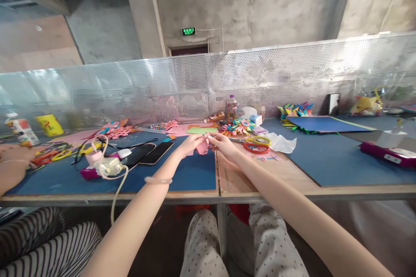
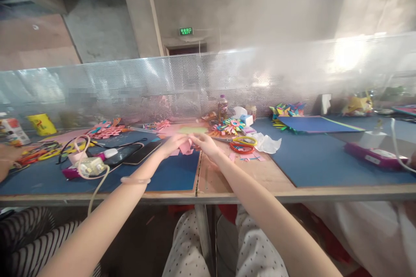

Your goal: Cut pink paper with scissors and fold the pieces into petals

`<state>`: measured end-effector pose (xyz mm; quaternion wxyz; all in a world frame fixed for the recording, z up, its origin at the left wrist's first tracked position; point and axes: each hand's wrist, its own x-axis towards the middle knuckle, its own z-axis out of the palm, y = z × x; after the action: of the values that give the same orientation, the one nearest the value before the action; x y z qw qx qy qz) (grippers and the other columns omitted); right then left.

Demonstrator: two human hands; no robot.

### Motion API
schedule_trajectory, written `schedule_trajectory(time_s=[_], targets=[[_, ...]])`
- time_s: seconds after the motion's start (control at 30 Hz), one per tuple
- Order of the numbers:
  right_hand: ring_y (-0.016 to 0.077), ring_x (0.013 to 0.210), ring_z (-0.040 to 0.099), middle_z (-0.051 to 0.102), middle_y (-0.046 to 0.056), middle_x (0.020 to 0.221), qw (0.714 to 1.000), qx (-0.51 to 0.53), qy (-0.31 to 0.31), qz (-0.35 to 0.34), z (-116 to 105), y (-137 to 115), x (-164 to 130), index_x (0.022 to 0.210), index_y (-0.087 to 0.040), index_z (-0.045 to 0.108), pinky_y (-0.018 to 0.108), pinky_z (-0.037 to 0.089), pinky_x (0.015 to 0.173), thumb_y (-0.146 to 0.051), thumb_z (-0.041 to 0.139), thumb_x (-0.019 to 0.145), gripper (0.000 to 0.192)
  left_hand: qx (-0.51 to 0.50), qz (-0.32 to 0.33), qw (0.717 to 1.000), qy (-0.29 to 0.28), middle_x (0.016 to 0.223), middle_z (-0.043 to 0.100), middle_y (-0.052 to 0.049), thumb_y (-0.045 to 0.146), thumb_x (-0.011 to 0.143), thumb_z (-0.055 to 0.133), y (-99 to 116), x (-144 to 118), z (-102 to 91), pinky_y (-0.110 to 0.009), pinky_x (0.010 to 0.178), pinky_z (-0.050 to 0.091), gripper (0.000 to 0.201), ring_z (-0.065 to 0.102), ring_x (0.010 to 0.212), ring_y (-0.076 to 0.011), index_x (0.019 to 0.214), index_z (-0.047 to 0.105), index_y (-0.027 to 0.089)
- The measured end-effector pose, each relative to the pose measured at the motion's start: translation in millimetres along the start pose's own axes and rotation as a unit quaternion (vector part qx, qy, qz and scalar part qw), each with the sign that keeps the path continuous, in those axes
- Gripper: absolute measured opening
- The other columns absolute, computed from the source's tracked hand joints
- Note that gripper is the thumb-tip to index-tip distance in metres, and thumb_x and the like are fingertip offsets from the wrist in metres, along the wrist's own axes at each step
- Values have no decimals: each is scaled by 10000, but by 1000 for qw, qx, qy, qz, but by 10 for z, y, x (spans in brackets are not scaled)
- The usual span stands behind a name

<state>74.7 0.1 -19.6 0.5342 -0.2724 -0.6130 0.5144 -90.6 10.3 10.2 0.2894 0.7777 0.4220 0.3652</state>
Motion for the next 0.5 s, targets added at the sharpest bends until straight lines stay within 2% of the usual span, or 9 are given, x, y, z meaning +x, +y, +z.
schedule_trajectory(time_s=[0.1, 0.23, 0.3, 0.4, 0.5], targets=[[82, 594, 536, 605, 13, 768, 1000, -9, -1, 1, 0, -2, -4, 964, -189, 630, 197, 440, 534, -459, 641, 689, 385, -27, -19, 999, -16, 712, 667, -63, 580, 749, 467, -5, -7, 12, -260, 561, 420, 495, 598, 669, -189, 842, 649, 129], [92, 596, 561, 614, 8, 745, 999, -13, -30, 3, -5, 6, -8, 915, -187, 630, 206, 439, 548, -476, 642, 685, 370, -92, -26, 991, -92, 698, 656, -93, 619, 770, 391, 0, -45, 8, -241, 489, 402, 552, 605, 600, -172, 788, 607, 112], [97, 593, 567, 615, 5, 706, 998, -23, -51, -8, -3, 12, -10, 884, -180, 633, 211, 433, 553, -487, 626, 698, 359, -94, -10, 988, -123, 708, 650, -86, 583, 738, 487, 17, -66, 7, -228, 471, 395, 479, 592, 569, -149, 767, 584, 114], [106, 605, 572, 624, 13, 698, 997, -47, -62, -20, -2, 27, -8, 874, -174, 639, 210, 419, 543, -490, 608, 714, 356, -72, 0, 988, -136, 696, 634, -45, 462, 674, 637, 48, -84, 14, -207, 457, 379, 355, 538, 504, -96, 764, 564, 126], [115, 610, 576, 634, 23, 726, 996, -61, -59, -24, -8, 45, 1, 914, -179, 644, 217, 417, 537, -481, 612, 713, 365, -61, 1, 989, -137, 663, 616, -21, 409, 682, 648, 54, -81, 19, -201, 453, 369, 309, 511, 484, -79, 779, 560, 129]])
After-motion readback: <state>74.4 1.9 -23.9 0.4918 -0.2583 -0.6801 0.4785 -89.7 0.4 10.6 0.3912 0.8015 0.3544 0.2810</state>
